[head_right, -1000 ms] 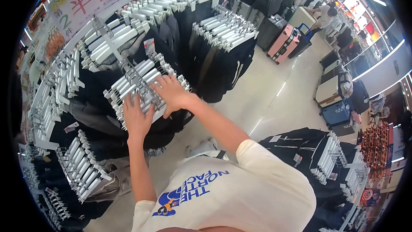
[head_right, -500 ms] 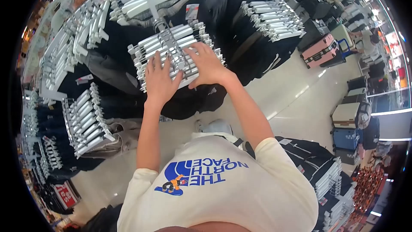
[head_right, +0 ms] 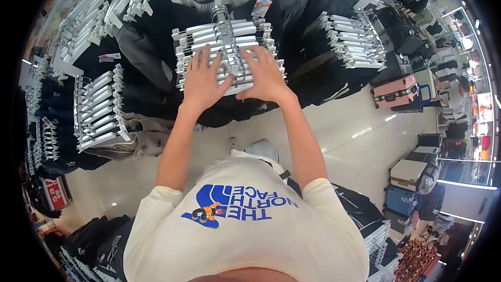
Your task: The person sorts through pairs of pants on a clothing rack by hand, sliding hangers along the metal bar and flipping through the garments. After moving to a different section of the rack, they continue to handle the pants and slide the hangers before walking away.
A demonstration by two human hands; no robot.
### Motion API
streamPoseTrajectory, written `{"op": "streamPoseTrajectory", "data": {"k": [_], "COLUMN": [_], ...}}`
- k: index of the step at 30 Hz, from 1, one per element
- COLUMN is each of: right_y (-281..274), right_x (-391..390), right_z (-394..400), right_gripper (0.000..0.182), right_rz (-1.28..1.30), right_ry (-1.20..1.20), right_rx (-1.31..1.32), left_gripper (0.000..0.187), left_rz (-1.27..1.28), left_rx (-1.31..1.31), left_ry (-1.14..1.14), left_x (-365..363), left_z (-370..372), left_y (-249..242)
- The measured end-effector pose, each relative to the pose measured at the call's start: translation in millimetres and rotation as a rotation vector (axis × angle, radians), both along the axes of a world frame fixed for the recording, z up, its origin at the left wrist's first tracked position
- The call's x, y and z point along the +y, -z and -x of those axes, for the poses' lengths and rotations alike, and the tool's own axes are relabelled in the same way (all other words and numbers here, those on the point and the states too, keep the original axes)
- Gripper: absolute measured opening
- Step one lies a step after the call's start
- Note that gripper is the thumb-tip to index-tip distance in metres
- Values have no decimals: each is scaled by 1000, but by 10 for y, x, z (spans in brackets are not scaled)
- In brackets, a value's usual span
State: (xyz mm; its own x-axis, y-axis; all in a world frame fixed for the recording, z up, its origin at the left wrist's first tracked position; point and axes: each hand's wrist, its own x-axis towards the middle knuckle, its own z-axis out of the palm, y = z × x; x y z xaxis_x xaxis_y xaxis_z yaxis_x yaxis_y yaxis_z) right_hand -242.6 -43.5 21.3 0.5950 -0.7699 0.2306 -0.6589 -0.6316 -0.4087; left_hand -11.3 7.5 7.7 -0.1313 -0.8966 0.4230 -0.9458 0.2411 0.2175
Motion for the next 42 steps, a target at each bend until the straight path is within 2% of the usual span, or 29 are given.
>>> {"op": "streamPoseTrajectory", "data": {"k": [16,21,24,28,30,33,38,42], "right_y": [104,153,161,132,109,76,61,110], "right_x": [-58,-39,-32,-2,2,-9,-21,-23], "right_z": [102,129,135,132,135,135,132,117], "right_gripper": [119,117,113,108,108,109,111,112], "right_rz": [95,131,118,89,71,65,55,34], "right_ry": [-66,-69,-47,-44,-58,-60,-52,-58], "right_rx": [-24,-9,-22,-5,34,74,100,109], "left_gripper": [69,62,65,72,78,89,90,89], "left_rz": [-63,44,5,-26,-25,-57,-60,-46], "left_rx": [37,7,55,-35,-76,4,54,-36], "left_ry": [-60,-20,-43,-18,-18,-78,-113,-73], "left_x": [44,12,17,-34,-51,-84,-58,-90], "left_z": [85,86,122,10,-27,-84,-40,-145], "left_y": [-61,-15,-36,52,90,172,154,237]}}
